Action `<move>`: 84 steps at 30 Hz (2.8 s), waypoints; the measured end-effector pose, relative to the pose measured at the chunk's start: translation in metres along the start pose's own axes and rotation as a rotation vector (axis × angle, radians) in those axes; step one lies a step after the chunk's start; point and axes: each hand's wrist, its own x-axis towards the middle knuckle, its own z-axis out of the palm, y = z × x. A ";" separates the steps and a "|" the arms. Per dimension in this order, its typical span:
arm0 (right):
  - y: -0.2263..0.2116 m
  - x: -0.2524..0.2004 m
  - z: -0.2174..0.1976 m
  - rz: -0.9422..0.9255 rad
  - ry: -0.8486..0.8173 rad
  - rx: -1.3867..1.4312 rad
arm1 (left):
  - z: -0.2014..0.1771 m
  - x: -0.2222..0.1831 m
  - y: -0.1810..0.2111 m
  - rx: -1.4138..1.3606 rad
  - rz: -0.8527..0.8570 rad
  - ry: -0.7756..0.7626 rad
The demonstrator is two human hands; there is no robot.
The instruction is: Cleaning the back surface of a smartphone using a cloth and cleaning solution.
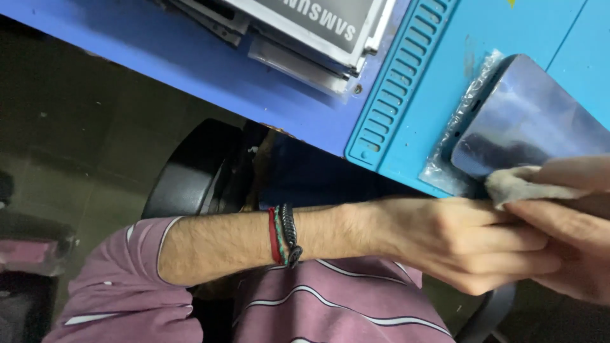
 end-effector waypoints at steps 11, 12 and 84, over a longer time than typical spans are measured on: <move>-0.052 0.082 -0.100 0.063 -0.022 0.393 | -0.009 -0.003 -0.008 -0.016 0.136 -0.087; -0.047 0.079 -0.107 0.083 -0.043 0.751 | -0.010 0.001 -0.010 -0.081 0.162 -0.078; -0.085 -0.007 -0.095 0.389 0.017 0.571 | -0.095 0.016 -0.067 0.220 -0.013 -0.181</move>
